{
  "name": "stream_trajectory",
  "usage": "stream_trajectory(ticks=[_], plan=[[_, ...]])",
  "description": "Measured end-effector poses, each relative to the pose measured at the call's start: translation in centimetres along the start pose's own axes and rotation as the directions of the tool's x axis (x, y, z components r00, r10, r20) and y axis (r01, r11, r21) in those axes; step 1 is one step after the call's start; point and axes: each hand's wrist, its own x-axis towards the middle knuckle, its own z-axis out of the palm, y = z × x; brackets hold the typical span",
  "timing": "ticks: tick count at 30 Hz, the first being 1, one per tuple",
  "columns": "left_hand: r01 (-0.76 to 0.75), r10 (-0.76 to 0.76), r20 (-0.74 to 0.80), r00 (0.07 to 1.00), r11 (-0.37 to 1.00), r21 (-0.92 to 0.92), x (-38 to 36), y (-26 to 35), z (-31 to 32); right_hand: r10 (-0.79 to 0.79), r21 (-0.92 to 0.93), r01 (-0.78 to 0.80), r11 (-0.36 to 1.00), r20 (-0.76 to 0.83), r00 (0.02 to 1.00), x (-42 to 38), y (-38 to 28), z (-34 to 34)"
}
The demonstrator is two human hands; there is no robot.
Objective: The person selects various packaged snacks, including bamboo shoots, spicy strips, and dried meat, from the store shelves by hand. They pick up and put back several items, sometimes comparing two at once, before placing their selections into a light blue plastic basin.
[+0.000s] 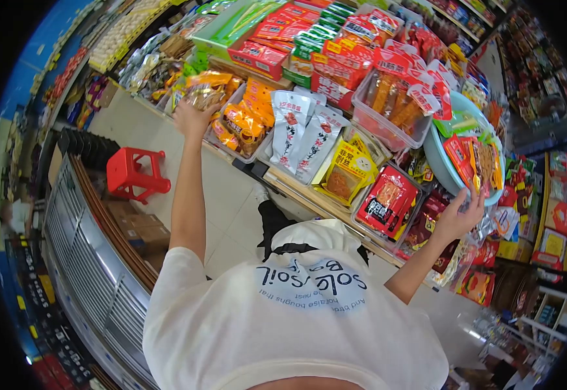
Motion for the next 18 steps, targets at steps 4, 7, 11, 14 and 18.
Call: stream_trajectory(ticks=[4,7,11,14,18], plan=[[0.163,-0.134,0.215,0.968,0.979,-0.123,2.1,-3.4,1.5,0.121,0.130,-0.104,0.986,-0.136,0.983,-0.5,-1.4,-0.9],[0.180,-0.086,0.297,0.951,0.936,-0.302,0.8,-2.7,-0.5,0.157,0.187,-0.123,0.975,-0.178,0.971,-0.8,-2.1,-0.6],[0.068,-0.084,-0.036,0.996,0.947,-0.314,-2.5,0.9,-5.1,0.243,0.393,-0.183,0.901,-0.109,0.964,-1.4,-4.1,-0.1],[-0.157,0.078,-0.137,0.988,0.508,-0.847,-7.9,5.2,-8.7,0.251,0.656,-0.286,0.699,0.149,0.956,-3.2,-7.1,0.1],[0.453,0.287,0.512,0.810,0.249,-0.856,-16.5,10.6,-11.6,-0.046,0.664,-0.417,0.621,0.562,0.826,-5.4,-12.6,-0.5]])
